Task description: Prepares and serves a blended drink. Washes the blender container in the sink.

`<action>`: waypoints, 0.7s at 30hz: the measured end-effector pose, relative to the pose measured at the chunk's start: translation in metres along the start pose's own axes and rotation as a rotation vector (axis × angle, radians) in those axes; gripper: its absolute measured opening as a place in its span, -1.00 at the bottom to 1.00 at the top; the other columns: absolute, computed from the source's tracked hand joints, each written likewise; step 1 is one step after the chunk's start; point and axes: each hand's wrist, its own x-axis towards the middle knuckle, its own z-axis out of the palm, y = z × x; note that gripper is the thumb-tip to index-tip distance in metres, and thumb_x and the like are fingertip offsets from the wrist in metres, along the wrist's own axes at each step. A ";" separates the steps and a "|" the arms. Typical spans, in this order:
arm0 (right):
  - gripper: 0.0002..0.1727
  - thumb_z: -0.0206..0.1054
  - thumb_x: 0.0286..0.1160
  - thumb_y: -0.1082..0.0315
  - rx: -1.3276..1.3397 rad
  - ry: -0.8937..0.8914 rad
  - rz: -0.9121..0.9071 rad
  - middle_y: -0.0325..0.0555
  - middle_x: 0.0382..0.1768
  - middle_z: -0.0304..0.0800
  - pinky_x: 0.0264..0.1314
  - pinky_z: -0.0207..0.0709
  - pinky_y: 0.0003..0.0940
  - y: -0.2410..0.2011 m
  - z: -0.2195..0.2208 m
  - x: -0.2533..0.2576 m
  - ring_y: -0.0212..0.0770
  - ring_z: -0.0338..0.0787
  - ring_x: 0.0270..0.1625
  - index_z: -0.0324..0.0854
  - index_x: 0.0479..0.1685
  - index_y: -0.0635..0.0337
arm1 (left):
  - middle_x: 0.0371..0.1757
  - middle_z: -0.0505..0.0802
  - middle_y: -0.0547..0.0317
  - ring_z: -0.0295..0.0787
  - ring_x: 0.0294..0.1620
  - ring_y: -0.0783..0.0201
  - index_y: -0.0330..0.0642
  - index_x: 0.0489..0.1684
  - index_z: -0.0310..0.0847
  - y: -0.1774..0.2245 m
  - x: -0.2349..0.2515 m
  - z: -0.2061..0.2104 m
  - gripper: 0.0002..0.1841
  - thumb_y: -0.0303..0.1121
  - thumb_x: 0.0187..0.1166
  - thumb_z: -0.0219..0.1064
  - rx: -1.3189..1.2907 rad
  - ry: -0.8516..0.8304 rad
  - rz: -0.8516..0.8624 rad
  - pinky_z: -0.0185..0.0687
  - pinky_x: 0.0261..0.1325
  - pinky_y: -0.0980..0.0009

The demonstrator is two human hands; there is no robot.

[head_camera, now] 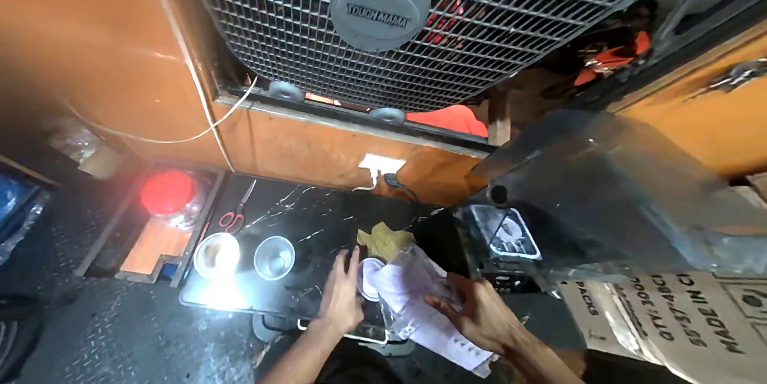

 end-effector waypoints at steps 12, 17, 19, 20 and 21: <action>-0.51 0.61 0.14 0.06 0.628 0.445 -0.030 -0.25 -0.57 0.77 -0.41 0.61 -0.48 0.061 0.093 -0.055 -0.55 0.64 -0.55 0.74 -0.28 0.41 | 0.67 0.38 -0.43 0.36 0.58 -0.47 0.11 0.90 0.03 -0.057 0.002 -0.125 0.19 -0.20 0.03 0.69 0.593 -0.212 -0.311 0.28 0.48 -0.42; -0.48 0.62 0.19 -0.04 0.714 0.589 -0.127 -0.43 -0.61 0.69 -0.43 0.55 -0.68 0.059 0.107 -0.072 -0.74 0.58 -0.54 0.68 -0.41 0.33 | 0.60 0.49 -0.29 0.33 0.65 -0.28 0.04 0.73 0.39 -0.069 -0.026 -0.088 -0.02 0.13 0.11 0.59 0.290 -0.035 0.022 0.28 0.67 -0.08; -0.47 0.59 0.22 -0.09 0.702 0.575 -0.165 -0.46 -0.59 0.68 -0.41 0.54 -0.70 0.049 0.089 -0.077 -0.77 0.57 -0.52 0.67 -0.42 0.29 | 0.44 0.63 -0.29 0.48 0.51 -0.23 0.03 0.60 0.56 -0.071 -0.038 -0.066 -0.06 0.19 0.04 0.61 0.181 0.107 0.166 0.37 0.61 -0.03; -0.42 0.58 0.25 -0.15 0.669 0.553 -0.191 -0.42 -0.61 0.67 -0.42 0.52 -0.69 0.043 0.076 -0.078 -0.75 0.55 -0.53 0.67 -0.43 0.29 | 0.39 0.65 -0.29 0.52 0.46 -0.20 -0.01 0.62 0.53 -0.070 -0.042 -0.057 -0.01 0.16 -0.01 0.66 0.118 0.145 0.209 0.42 0.58 0.00; -0.38 0.56 0.26 -0.21 0.618 0.530 -0.230 -0.37 -0.63 0.66 -0.44 0.50 -0.66 0.035 0.061 -0.078 -0.72 0.54 -0.55 0.68 -0.43 0.30 | 0.42 0.61 -0.31 0.54 0.46 -0.16 -0.05 0.70 0.41 -0.065 -0.045 -0.051 0.07 0.09 -0.04 0.71 0.056 0.136 0.215 0.46 0.57 0.03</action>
